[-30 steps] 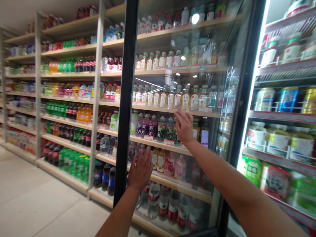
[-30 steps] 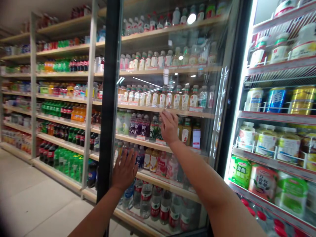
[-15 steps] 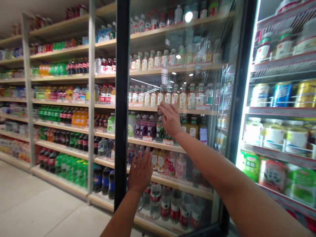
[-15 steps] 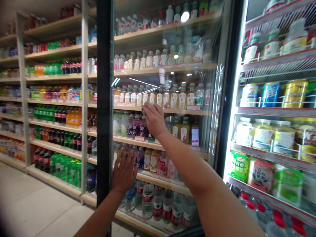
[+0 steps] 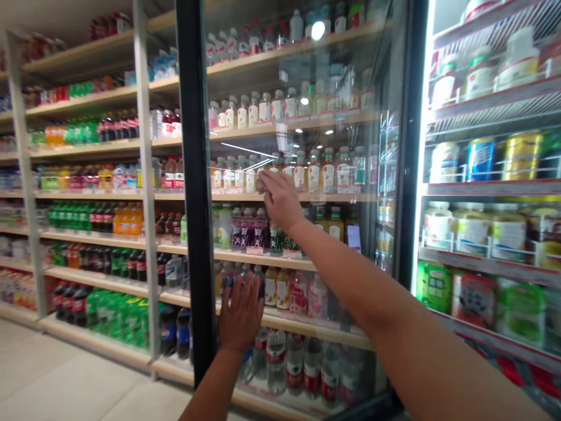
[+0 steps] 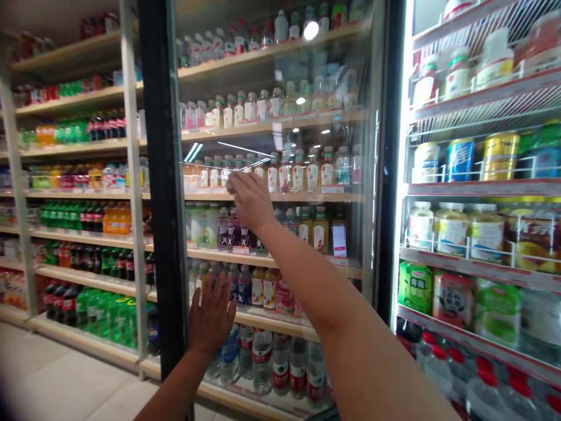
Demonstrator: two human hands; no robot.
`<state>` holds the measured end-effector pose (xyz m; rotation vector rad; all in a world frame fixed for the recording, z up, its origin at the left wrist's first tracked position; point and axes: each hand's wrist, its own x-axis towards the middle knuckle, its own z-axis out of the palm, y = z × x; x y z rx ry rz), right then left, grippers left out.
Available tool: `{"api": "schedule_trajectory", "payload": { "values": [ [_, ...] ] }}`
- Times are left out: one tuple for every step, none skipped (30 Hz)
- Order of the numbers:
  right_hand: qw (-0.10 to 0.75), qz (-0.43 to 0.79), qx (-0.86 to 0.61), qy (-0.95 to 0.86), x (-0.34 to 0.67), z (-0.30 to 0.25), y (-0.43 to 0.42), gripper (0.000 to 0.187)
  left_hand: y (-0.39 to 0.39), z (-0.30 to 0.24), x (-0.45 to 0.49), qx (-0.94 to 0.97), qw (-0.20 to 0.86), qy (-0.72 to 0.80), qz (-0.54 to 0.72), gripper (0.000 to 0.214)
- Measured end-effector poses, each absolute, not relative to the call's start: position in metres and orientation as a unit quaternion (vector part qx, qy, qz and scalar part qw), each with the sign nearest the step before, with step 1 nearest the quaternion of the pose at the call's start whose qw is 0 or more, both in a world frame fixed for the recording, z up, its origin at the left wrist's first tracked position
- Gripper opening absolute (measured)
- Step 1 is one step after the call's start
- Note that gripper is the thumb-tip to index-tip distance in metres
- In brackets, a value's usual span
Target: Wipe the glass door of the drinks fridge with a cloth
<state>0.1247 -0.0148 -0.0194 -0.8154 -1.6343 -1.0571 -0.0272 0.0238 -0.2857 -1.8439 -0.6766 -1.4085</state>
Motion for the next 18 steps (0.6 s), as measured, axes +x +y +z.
{"api": "schedule_trajectory", "payload": {
  "values": [
    [0.533, -0.430, -0.352, -0.638, 0.132, -0.014, -0.014, 0.045, 0.024, -0.286, -0.027, -0.713, 0.353, -0.263, -0.545, 0.072],
    [0.563, -0.426, -0.365, -0.607, 0.138, -0.013, -0.014, 0.046, 0.024, -0.286, -0.027, -0.713, 0.353, -0.264, -0.545, 0.073],
    [0.577, -0.425, -0.373, -0.589, 0.142, -0.016, -0.014, 0.046, 0.024, -0.286, -0.027, -0.712, 0.356, -0.264, -0.545, 0.073],
    [0.571, -0.429, -0.375, -0.591, 0.144, -0.023, -0.015, 0.045, 0.025, -0.285, -0.027, -0.709, 0.362, -0.263, -0.544, 0.072],
    [0.546, -0.436, -0.369, -0.612, 0.145, -0.034, -0.017, 0.044, 0.026, -0.285, -0.028, -0.708, 0.368, -0.262, -0.543, 0.072],
    [0.505, -0.443, -0.358, -0.648, 0.144, -0.046, -0.019, 0.043, 0.027, -0.285, -0.028, -0.706, 0.375, -0.261, -0.541, 0.073],
    [0.456, -0.448, -0.345, -0.687, 0.143, -0.059, -0.022, 0.041, 0.028, -0.285, -0.028, -0.706, 0.382, -0.259, -0.537, 0.073],
    [0.409, -0.448, -0.334, -0.722, 0.143, -0.070, -0.025, 0.040, 0.030, -0.286, -0.029, -0.705, 0.388, -0.259, -0.534, 0.073],
    [0.371, -0.446, -0.325, -0.746, 0.146, -0.077, -0.028, 0.039, 0.030, -0.286, -0.029, -0.706, 0.391, -0.260, -0.530, 0.073],
    [0.352, -0.444, -0.322, -0.758, 0.151, -0.081, -0.030, 0.039, 0.031, -0.286, -0.029, -0.707, 0.392, -0.261, -0.529, 0.074],
    [0.356, -0.444, -0.325, -0.756, 0.159, -0.082, -0.032, 0.039, 0.032, -0.286, -0.029, -0.707, 0.392, -0.262, -0.527, 0.074],
    [0.381, -0.444, -0.334, -0.739, 0.168, -0.081, -0.034, 0.040, 0.032, -0.286, -0.029, -0.707, 0.392, -0.264, -0.526, 0.074],
    [0.422, -0.444, -0.347, -0.710, 0.179, -0.080, -0.035, 0.040, 0.033, -0.287, -0.029, -0.707, 0.389, -0.267, -0.527, 0.075],
    [0.468, -0.442, -0.361, -0.675, 0.190, -0.080, -0.036, 0.042, 0.033, -0.287, -0.029, -0.708, 0.385, -0.269, -0.528, 0.075],
    [0.507, -0.437, -0.375, -0.641, 0.201, -0.084, -0.038, 0.043, 0.034, -0.288, -0.029, -0.709, 0.381, -0.271, -0.528, 0.076],
    [0.532, -0.430, -0.386, -0.619, 0.210, -0.090, -0.039, 0.045, 0.035, -0.288, -0.029, -0.710, 0.378, -0.271, -0.528, 0.076],
    [0.537, -0.425, -0.388, -0.617, 0.217, -0.099, -0.041, 0.046, 0.036, -0.288, -0.029, -0.712, 0.376, -0.271, -0.527, 0.077],
    [0.521, -0.422, -0.383, -0.636, 0.223, -0.111, -0.043, 0.046, 0.037, -0.289, -0.030, -0.714, 0.374, -0.270, -0.527, 0.077]
  ]
}}
